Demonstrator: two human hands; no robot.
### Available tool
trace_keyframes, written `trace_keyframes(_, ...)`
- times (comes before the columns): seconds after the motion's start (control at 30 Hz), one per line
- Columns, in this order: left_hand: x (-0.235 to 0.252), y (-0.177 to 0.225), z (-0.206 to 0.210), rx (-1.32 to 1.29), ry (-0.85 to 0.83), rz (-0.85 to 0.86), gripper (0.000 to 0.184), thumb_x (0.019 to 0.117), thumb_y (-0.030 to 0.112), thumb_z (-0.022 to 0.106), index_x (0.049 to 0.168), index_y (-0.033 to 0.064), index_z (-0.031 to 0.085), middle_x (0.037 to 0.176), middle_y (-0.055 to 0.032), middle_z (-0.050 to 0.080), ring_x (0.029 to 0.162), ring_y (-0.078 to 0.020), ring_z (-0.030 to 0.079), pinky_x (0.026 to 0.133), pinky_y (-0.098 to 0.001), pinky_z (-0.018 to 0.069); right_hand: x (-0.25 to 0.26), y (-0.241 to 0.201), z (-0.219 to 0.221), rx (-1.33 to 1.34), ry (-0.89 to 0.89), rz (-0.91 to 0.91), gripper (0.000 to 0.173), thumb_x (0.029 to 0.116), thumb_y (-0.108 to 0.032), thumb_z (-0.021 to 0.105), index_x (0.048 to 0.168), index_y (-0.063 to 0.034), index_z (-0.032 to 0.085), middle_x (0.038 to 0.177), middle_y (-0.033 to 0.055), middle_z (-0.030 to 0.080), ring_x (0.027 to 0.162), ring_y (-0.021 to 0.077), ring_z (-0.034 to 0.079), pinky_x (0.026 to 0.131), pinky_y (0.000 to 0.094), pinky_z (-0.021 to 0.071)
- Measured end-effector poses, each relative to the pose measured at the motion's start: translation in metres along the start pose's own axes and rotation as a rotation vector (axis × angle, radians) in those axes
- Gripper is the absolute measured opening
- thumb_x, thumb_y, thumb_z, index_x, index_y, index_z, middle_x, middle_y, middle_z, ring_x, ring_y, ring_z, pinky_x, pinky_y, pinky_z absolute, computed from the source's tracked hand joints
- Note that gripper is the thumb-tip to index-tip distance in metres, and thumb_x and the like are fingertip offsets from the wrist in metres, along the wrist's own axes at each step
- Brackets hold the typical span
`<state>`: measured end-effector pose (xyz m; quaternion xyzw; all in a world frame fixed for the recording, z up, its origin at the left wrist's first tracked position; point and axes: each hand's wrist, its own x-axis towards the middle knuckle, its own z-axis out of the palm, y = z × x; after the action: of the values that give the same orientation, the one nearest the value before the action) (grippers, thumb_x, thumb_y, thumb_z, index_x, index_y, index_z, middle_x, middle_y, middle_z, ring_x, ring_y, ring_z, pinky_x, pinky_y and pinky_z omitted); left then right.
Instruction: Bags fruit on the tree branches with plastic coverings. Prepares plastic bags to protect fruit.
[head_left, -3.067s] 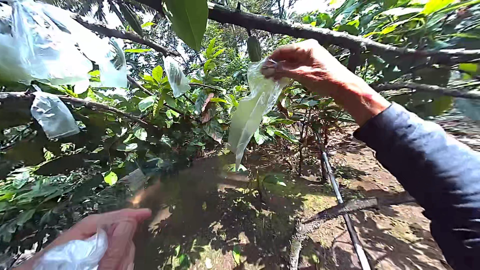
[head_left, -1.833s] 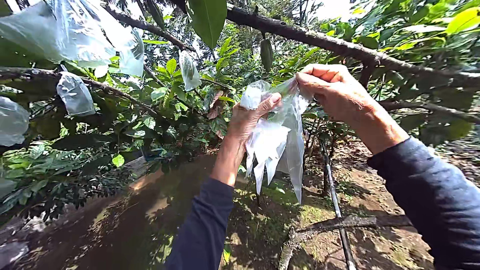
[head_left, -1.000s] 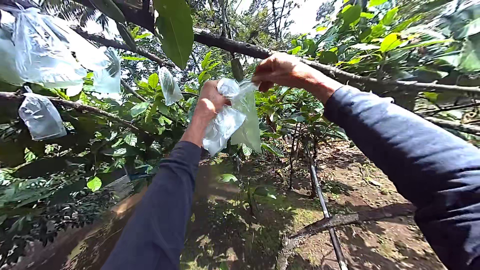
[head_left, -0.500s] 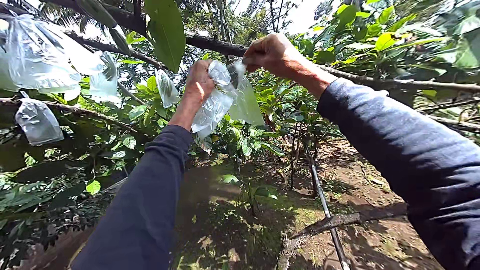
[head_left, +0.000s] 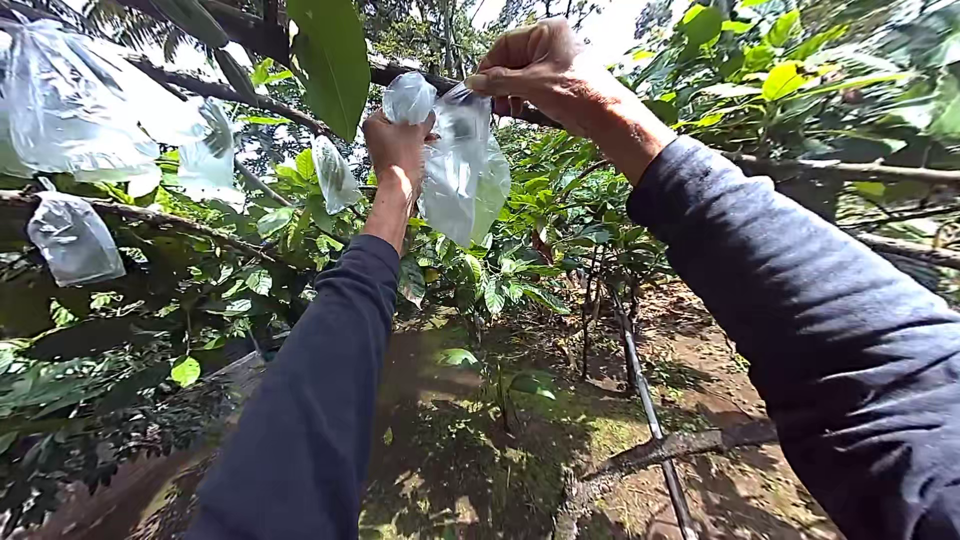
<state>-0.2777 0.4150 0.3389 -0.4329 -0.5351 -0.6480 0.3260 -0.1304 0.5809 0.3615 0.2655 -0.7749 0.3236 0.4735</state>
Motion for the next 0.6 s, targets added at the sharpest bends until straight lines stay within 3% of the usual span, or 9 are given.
trace_keyframes(0.07, -0.001, 0.000, 0.005, -0.130, 0.000, -0.076, 0.042, 0.0805, 0.011, 0.084, 0.115, -0.0016, 0.065, 0.101, -0.0127, 0.073, 0.087, -0.0195, 0.074, 0.078, -0.0373, 0.0644, -0.003, 0.000, 0.002, 0.040, 0.012, 0.028, 0.020, 0.0958, -0.024, 0.073, 0.100, -0.0044, 0.070, 0.079, 0.0028, 0.068, 0.062, 0.0109, 0.062, 0.057, 0.0266, 0.0537)
trace_keyframes(0.17, -0.005, 0.005, 0.007, -0.211, -0.011, -0.202, 0.049, 0.0824, 0.012, 0.084, 0.124, -0.0004, 0.060, 0.107, -0.0139, 0.071, 0.094, -0.0202, 0.072, 0.082, -0.0383, 0.0630, -0.009, 0.001, 0.011, 0.158, 0.028, 0.056, 0.018, 0.0981, -0.023, 0.069, 0.100, -0.0054, 0.067, 0.076, 0.0017, 0.064, 0.058, 0.0100, 0.058, 0.055, 0.0252, 0.0527)
trace_keyframes(0.27, -0.006, 0.009, 0.009, -0.142, -0.002, -0.284, 0.059, 0.0831, 0.021, 0.085, 0.129, -0.0003, 0.055, 0.112, -0.0156, 0.069, 0.099, -0.0215, 0.071, 0.085, -0.0402, 0.0617, -0.010, 0.004, 0.022, 0.310, 0.047, 0.030, 0.013, 0.1010, -0.017, 0.061, 0.107, -0.0053, 0.065, 0.109, 0.0061, 0.072, 0.059, 0.0085, 0.058, 0.052, 0.0243, 0.0503)
trace_keyframes(0.3, -0.005, 0.009, 0.010, -0.116, -0.007, -0.305, 0.062, 0.0843, 0.025, 0.085, 0.131, -0.0001, 0.054, 0.114, -0.0162, 0.068, 0.100, -0.0222, 0.070, 0.085, -0.0413, 0.0614, -0.009, 0.006, 0.025, 0.359, 0.042, 0.020, 0.011, 0.1028, -0.015, 0.058, 0.105, -0.0054, 0.061, 0.112, 0.0082, 0.072, 0.056, 0.0085, 0.057, 0.049, 0.0242, 0.0490)
trace_keyframes(0.37, -0.005, 0.007, 0.010, -0.126, -0.010, -0.319, 0.059, 0.0854, 0.025, 0.083, 0.130, 0.0001, 0.054, 0.112, -0.0166, 0.068, 0.098, -0.0235, 0.071, 0.084, -0.0429, 0.0618, -0.007, 0.008, 0.032, 0.388, 0.045, 0.002, 0.011, 0.1047, -0.015, 0.055, 0.104, -0.0049, 0.059, 0.099, 0.0092, 0.072, 0.051, 0.0096, 0.054, 0.046, 0.0246, 0.0481)
trace_keyframes(0.47, -0.004, 0.002, 0.007, -0.171, -0.001, -0.293, 0.054, 0.0824, 0.021, 0.084, 0.125, 0.0001, 0.058, 0.103, -0.0142, 0.072, 0.091, -0.0222, 0.073, 0.080, -0.0418, 0.0637, -0.001, 0.011, 0.035, 0.213, 0.082, -0.032, 0.019, 0.1000, -0.021, 0.068, 0.104, -0.0058, 0.058, 0.086, 0.0066, 0.069, 0.050, 0.0115, 0.054, 0.043, 0.0252, 0.0446)
trace_keyframes(0.53, -0.005, 0.004, 0.002, -0.192, 0.014, -0.300, 0.055, 0.0811, 0.021, 0.085, 0.124, -0.0009, 0.059, 0.102, -0.0132, 0.073, 0.090, -0.0214, 0.073, 0.080, -0.0411, 0.0633, -0.001, 0.017, 0.036, 0.087, 0.098, -0.066, 0.025, 0.0949, -0.021, 0.075, 0.104, -0.0048, 0.058, 0.083, 0.0069, 0.065, 0.051, 0.0141, 0.055, 0.042, 0.0276, 0.0460)
trace_keyframes(0.6, -0.006, 0.007, -0.004, -0.207, 0.014, -0.324, 0.059, 0.0812, 0.028, 0.086, 0.124, -0.0005, 0.059, 0.103, -0.0128, 0.073, 0.092, -0.0214, 0.073, 0.081, -0.0420, 0.0633, -0.006, 0.025, 0.040, -0.032, 0.118, -0.094, 0.023, 0.0957, -0.021, 0.074, 0.107, -0.0041, 0.062, 0.086, 0.0067, 0.067, 0.054, 0.0145, 0.058, 0.045, 0.0297, 0.0494)
